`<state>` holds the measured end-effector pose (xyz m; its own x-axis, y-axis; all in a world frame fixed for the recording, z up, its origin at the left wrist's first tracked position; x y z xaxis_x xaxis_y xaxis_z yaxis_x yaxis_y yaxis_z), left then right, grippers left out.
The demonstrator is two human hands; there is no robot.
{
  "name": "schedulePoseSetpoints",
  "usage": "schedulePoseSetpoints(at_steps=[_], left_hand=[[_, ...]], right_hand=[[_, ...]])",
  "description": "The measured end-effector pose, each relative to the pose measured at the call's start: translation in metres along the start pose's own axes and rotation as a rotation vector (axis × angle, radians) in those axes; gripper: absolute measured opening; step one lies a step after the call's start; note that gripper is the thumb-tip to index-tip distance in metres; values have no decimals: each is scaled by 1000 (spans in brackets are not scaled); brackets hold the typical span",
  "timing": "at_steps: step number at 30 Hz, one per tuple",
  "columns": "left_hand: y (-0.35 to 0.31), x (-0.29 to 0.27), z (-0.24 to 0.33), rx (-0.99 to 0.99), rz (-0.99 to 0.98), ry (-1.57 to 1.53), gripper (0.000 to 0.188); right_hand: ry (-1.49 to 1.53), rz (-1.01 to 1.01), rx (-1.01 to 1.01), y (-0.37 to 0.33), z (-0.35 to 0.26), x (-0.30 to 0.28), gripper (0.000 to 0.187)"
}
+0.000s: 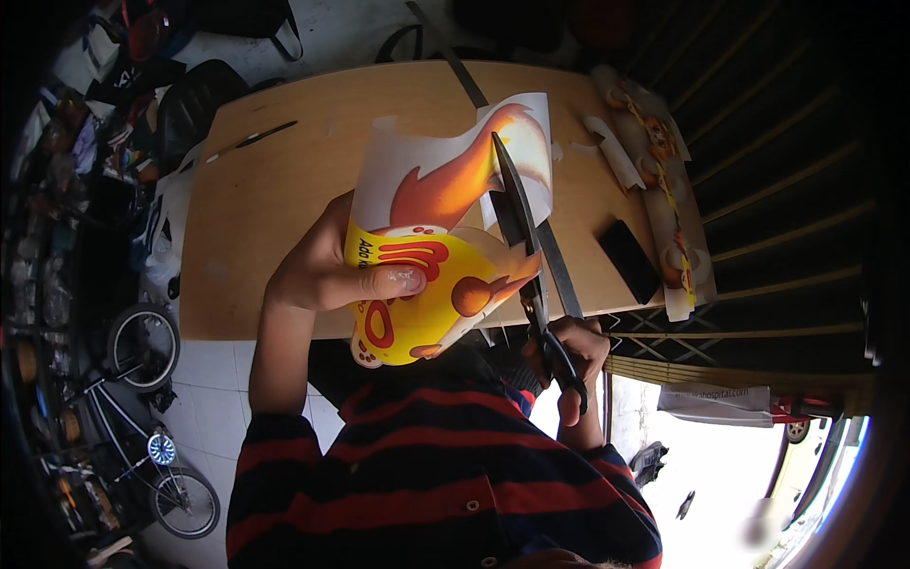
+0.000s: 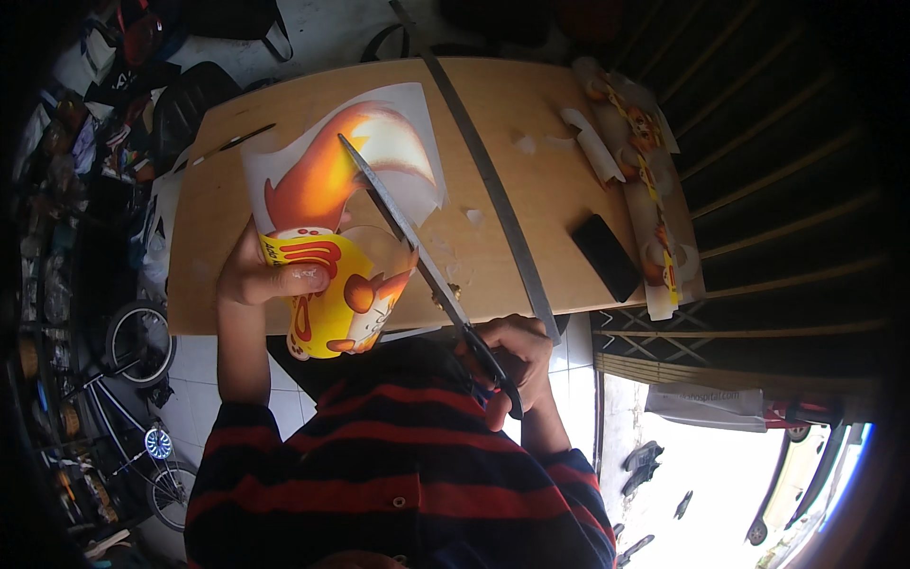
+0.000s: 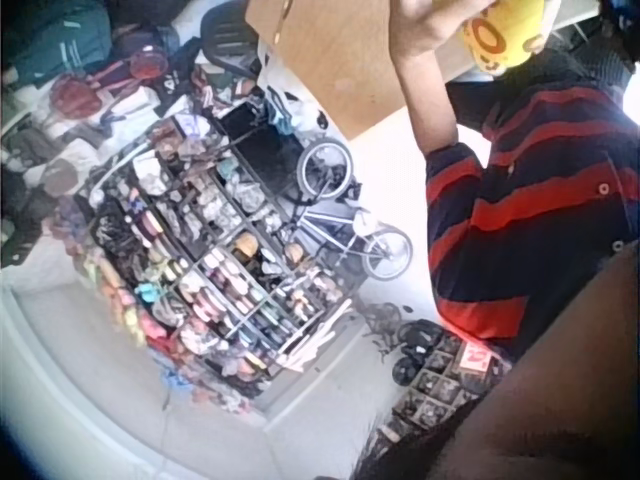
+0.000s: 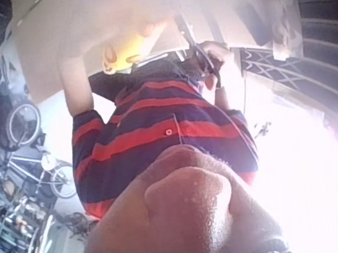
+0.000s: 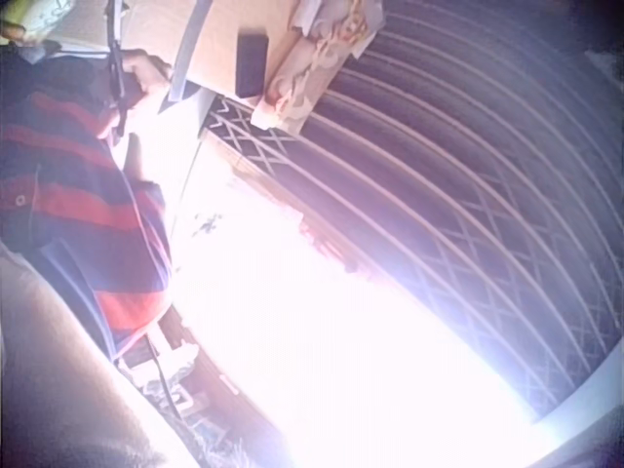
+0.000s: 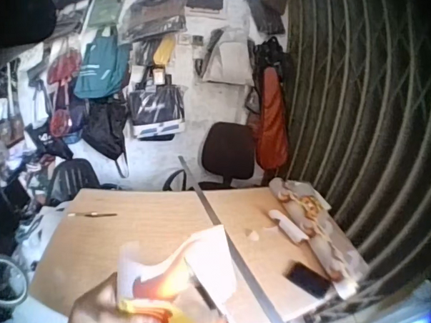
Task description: The person cuts a printed paper advertisement featuring a cartoon cat using shears.
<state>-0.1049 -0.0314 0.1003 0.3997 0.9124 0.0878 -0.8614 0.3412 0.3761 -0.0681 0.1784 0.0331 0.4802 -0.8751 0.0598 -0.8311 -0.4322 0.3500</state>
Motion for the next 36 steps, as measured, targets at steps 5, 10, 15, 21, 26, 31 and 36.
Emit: schedulePoseSetpoints(at_steps=[5, 10, 15, 21, 26, 31, 36], left_hand=[[2, 2, 4, -42, 54, -67, 38], [12, -14, -1, -92, -139, 12, 28], [25, -3, 15, -64, -213, 118, 33], [31, 8, 27, 97, -229, 280, 26], [37, 12, 39, 101, -240, 347, 20], [36, 8, 50, 111, -104, 214, 26], [35, 11, 60, 315, -114, 289, 29]], right_hand=[[-40, 7, -37, 0, -2, 1, 81], [-54, -21, -117, -2, -9, 5, 82], [-49, -18, -108, -4, -9, 5, 81], [16, 65, 11, -3, -11, 5, 81], [-36, 74, -33, -1, -18, 1, 81], [-31, 98, 0, -3, -16, -2, 80], [-105, 35, -88, 1, -24, 0, 80]])
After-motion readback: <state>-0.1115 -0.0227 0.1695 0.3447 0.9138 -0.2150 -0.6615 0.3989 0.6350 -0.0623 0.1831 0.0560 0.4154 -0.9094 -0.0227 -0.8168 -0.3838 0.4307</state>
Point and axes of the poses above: each hand's wrist, its own y-axis towards the middle knuckle, its own x-axis out of the palm, z = x × y, the point moved 9 cm from there along y, towards the middle knuckle, and after that the axes turned 7 degrees about x, right-handed, at the moved point
